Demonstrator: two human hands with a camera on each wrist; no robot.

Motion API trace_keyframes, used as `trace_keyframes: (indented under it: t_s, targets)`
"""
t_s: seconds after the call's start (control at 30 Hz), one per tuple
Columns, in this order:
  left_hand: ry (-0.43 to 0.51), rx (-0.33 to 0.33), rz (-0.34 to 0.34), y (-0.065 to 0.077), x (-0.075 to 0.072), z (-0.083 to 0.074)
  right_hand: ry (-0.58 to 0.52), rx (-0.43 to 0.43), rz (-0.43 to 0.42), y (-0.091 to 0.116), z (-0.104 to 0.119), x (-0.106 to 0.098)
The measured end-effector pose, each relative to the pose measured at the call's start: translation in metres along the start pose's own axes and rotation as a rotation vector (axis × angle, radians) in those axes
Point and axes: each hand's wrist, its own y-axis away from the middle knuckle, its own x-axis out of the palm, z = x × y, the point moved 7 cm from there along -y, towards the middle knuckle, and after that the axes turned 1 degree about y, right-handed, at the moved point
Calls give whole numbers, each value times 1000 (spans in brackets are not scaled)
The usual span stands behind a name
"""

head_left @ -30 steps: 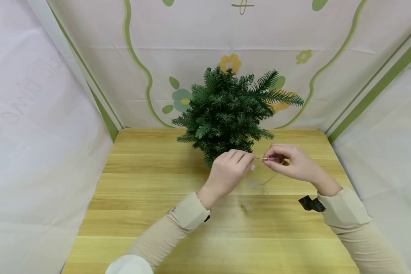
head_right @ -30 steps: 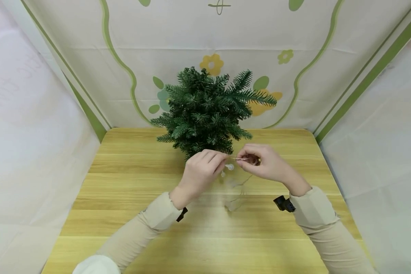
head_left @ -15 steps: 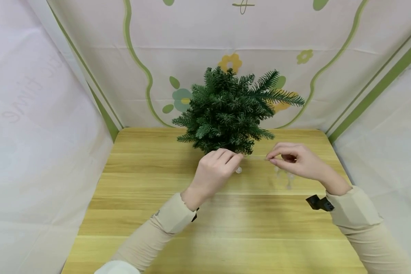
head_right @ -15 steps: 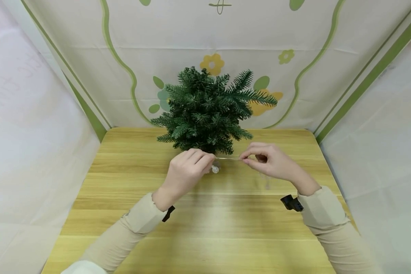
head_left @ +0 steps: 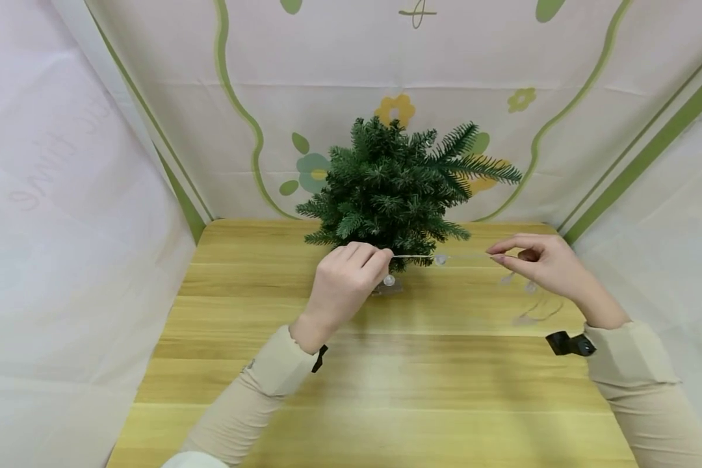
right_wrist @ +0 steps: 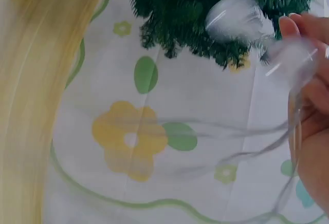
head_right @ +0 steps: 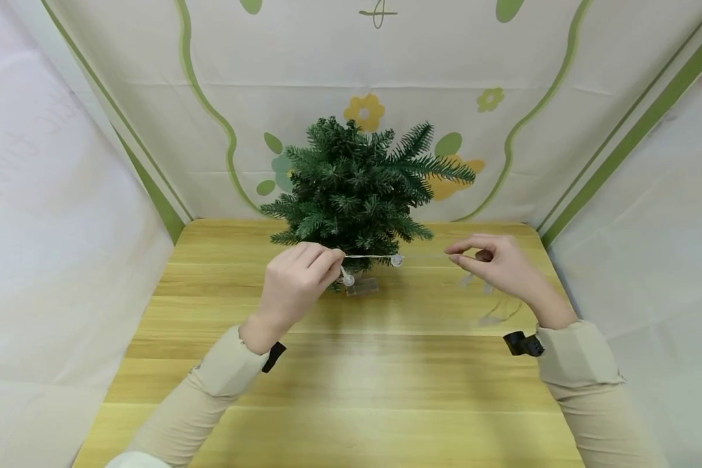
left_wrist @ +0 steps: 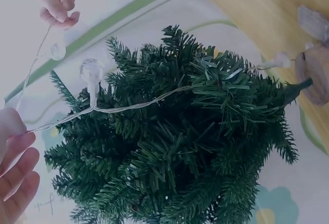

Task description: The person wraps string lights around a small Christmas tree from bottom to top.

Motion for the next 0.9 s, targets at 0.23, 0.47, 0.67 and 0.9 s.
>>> trace_keyframes:
  t_s: [0.23, 0.47, 0.67, 0.9]
  targets:
    - [21, 3, 27, 2, 0, -2, 160, 86, 25, 3, -16, -3]
    - [19, 0, 43, 7, 5, -2, 199, 179, 8, 7, -37, -11]
    - [17, -19, 33, 9, 7, 0, 149, 281, -25, 13, -52, -23]
    - [40, -51, 52, 15, 9, 3, 21, 341, -43, 22, -61, -35]
